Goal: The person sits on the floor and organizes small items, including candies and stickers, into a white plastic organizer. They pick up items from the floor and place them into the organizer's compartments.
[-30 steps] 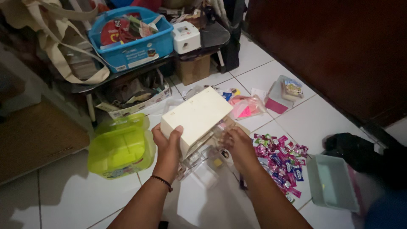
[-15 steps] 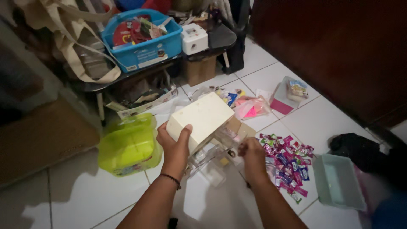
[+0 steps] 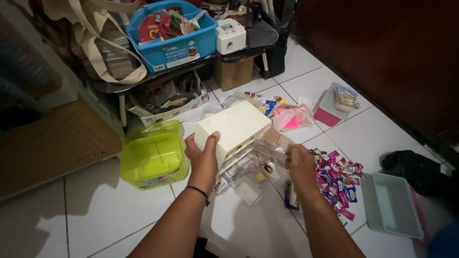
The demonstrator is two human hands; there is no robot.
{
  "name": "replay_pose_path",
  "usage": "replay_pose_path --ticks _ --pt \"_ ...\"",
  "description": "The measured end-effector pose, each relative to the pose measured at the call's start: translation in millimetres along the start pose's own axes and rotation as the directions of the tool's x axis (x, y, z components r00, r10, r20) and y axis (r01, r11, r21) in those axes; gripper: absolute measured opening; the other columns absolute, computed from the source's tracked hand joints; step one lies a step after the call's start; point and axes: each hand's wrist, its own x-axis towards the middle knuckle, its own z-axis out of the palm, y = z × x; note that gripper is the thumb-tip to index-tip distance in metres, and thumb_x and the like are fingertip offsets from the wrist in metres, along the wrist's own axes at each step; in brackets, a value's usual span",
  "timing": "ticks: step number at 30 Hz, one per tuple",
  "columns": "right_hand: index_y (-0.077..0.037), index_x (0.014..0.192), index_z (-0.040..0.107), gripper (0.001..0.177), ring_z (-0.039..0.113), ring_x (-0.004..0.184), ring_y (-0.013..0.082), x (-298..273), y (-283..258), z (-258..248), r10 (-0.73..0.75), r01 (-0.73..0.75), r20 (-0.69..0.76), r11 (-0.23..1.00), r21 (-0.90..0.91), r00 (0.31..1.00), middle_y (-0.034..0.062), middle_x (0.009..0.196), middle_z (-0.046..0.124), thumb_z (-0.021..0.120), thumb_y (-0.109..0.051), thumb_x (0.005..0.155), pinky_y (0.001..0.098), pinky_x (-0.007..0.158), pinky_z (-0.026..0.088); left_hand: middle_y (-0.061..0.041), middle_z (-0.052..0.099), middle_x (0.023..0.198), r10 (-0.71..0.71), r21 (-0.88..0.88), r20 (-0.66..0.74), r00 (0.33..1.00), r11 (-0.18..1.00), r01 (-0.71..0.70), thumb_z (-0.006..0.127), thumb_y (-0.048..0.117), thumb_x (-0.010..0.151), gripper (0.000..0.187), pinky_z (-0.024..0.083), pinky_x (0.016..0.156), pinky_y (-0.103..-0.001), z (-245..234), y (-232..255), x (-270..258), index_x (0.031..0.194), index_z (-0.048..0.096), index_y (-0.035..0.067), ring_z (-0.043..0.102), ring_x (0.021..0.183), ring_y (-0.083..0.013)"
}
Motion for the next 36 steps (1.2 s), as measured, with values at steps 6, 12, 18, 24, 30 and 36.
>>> replay_pose_path --ticks 6,12,18,24,30,36 --pt "-0.005 0.087 0.061 0.02 0.049 0.064 0.0127 -8 -15 -9 0.062 -0.06 0.014 0.992 -0.114 0.998 0.002 0.073 0.054 0.049 -0.019 0.096 0.0305 0.057 0.039 -0.019 0.032 0.144 0.051 -0.074 0.021 0.998 0.996 -0.05 0.068 0.051 0.081 0.087 0.038 0.111 -0.042 0 -3 1 0.148 0.034 0.006 0.046 0.13 -0.0329" --pt "-0.003 0.081 0.058 0.023 0.053 0.063 0.0173 -4 18 14 0.142 -0.141 0.002 0.981 0.132 0.99 0.0064 0.071 0.055 0.05 -0.019 0.096 0.0321 0.061 0.045 -0.018 0.033 0.141 0.229 -0.014 -0.017 0.973 0.973 -0.23 0.073 0.045 0.082 0.079 0.037 0.112 -0.042 1 -6 -1 0.141 0.039 0.006 0.045 0.128 -0.0315" --pt "-0.004 0.078 0.058 0.026 0.052 0.063 0.0164 3 21 5 0.086 -0.087 0.02 0.995 0.051 0.996 0.0061 0.071 0.057 0.05 -0.02 0.096 0.032 0.06 0.046 -0.017 0.035 0.142 0.32 0.171 0.031 0.947 0.932 -0.321 0.079 0.039 0.079 0.075 0.035 0.113 -0.042 -3 -5 1 0.138 0.045 0.008 0.04 0.132 -0.0315" --pt "-0.004 0.078 0.058 0.027 0.044 0.062 0.0158 4 6 -20 0.062 -0.069 -0.066 0.992 -0.107 0.996 0.0042 0.071 0.053 0.051 -0.021 0.097 0.0343 0.057 0.037 -0.018 0.032 0.141 0.262 0.111 0.006 0.965 0.959 -0.261 0.078 0.04 0.08 0.077 0.035 0.112 -0.042 2 -11 3 0.14 0.041 0.007 0.039 0.13 -0.0321" --pt "-0.005 0.082 0.058 0.023 0.048 0.057 0.0158 13 55 -20 0.214 -0.216 -0.089 0.976 -0.019 0.973 0.0037 0.067 0.053 0.049 -0.022 0.095 0.0329 0.054 0.041 -0.02 0.036 0.141 0.117 -0.143 -0.103 0.988 0.981 -0.131 0.07 0.046 0.085 0.079 0.037 0.11 -0.041 0 -14 6 0.143 0.035 0.005 0.045 0.129 -0.0311" --pt "-0.003 0.084 0.057 0.02 0.047 0.05 0.0192 4 117 -10 0.332 -0.345 -0.196 0.938 -0.035 0.923 0.0075 0.063 0.051 0.055 -0.021 0.092 0.0369 0.045 0.037 -0.015 0.039 0.143 -0.212 -0.573 0.158 0.964 0.776 0.265 0.062 0.058 0.076 0.085 0.049 0.097 -0.057 -6 2 1 0.143 0.025 0.019 0.048 0.128 -0.0325"
